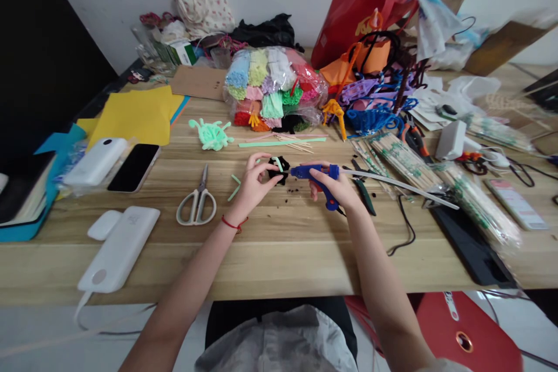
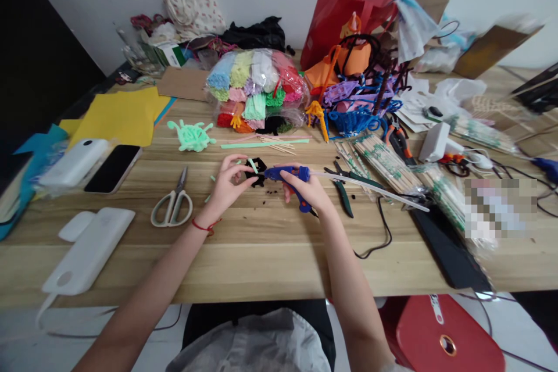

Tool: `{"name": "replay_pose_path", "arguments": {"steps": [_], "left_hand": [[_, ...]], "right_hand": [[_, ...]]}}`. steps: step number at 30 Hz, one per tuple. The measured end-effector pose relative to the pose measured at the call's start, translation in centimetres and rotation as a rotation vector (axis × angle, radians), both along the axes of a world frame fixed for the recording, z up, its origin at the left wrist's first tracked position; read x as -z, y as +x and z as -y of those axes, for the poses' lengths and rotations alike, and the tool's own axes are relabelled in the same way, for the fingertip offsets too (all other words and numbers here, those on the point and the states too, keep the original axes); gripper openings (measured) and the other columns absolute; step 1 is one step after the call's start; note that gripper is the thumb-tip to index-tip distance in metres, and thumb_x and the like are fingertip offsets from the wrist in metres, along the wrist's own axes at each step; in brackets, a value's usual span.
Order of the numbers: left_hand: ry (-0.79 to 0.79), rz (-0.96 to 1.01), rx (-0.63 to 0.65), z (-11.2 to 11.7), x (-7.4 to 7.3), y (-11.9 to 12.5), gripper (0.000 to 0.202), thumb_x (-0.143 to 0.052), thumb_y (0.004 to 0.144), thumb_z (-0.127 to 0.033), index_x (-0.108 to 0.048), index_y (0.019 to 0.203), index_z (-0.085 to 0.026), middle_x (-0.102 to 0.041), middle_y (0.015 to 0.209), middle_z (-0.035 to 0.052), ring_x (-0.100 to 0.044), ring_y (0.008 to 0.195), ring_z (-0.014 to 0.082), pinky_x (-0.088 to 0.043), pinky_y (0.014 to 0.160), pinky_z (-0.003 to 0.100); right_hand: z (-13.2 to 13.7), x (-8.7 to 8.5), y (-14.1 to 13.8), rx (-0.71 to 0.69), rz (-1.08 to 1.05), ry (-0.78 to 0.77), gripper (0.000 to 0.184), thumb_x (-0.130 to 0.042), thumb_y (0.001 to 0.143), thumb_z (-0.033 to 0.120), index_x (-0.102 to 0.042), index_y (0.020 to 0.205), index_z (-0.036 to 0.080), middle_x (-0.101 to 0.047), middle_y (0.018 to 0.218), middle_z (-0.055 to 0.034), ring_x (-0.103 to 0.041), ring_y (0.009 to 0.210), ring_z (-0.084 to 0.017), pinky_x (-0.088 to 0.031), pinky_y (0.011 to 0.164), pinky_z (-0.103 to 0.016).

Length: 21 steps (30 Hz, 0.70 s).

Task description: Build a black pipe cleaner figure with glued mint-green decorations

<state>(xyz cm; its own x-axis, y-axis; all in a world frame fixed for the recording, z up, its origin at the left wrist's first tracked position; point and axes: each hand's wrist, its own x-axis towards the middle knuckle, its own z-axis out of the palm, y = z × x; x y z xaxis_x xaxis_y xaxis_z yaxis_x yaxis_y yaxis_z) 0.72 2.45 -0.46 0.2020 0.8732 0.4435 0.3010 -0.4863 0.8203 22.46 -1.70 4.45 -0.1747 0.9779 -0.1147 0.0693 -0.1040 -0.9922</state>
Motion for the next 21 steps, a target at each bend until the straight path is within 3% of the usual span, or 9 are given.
{"name": "replay_pose_path", "arguments": {"steps": [8,17,21], "left_hand": [[0.053,-0.053,0.010,-0.4,0.1,-0.7,0.007,-0.067,0.080,-0.027,-0.068,0.083,-0.021,-0.052,0.118,0.0078,-0.057,0.086,0.0150,-0.049,0.065,0.028],[0.042,-0.015,0.047,-0.4,-0.3,-1.0,0.008,-0.062,0.083,-0.022,-0.066,0.089,-0.020,-0.051,0.121,0.0088,-0.061,0.085,0.0136,-0.054,0.072,0.030],[0.095,-0.105,0.012,0.3,-0.9,-0.7,0.016,-0.065,0.078,-0.018,-0.063,0.094,-0.021,-0.049,0.125,0.0092,-0.057,0.104,0.0198,-0.052,0.085,0.035]], "right_hand": [[0.0,0.1,0.4,0.012,0.012,0.000,0.053,-0.063,0.077,0.051,-0.061,0.115,0.014,-0.057,0.052,0.0031,-0.054,0.043,-0.013,-0.046,0.046,-0.026],[-0.1,0.1,1.0,0.128,0.019,0.127,0.046,-0.062,0.078,0.051,-0.060,0.109,0.017,-0.060,0.055,0.0024,-0.058,0.047,-0.015,-0.048,0.055,-0.030],[0.1,0.1,0.6,0.194,0.000,0.199,0.040,-0.062,0.079,0.048,-0.060,0.106,0.018,-0.061,0.056,0.0018,-0.060,0.050,-0.016,-0.049,0.059,-0.032]]}}
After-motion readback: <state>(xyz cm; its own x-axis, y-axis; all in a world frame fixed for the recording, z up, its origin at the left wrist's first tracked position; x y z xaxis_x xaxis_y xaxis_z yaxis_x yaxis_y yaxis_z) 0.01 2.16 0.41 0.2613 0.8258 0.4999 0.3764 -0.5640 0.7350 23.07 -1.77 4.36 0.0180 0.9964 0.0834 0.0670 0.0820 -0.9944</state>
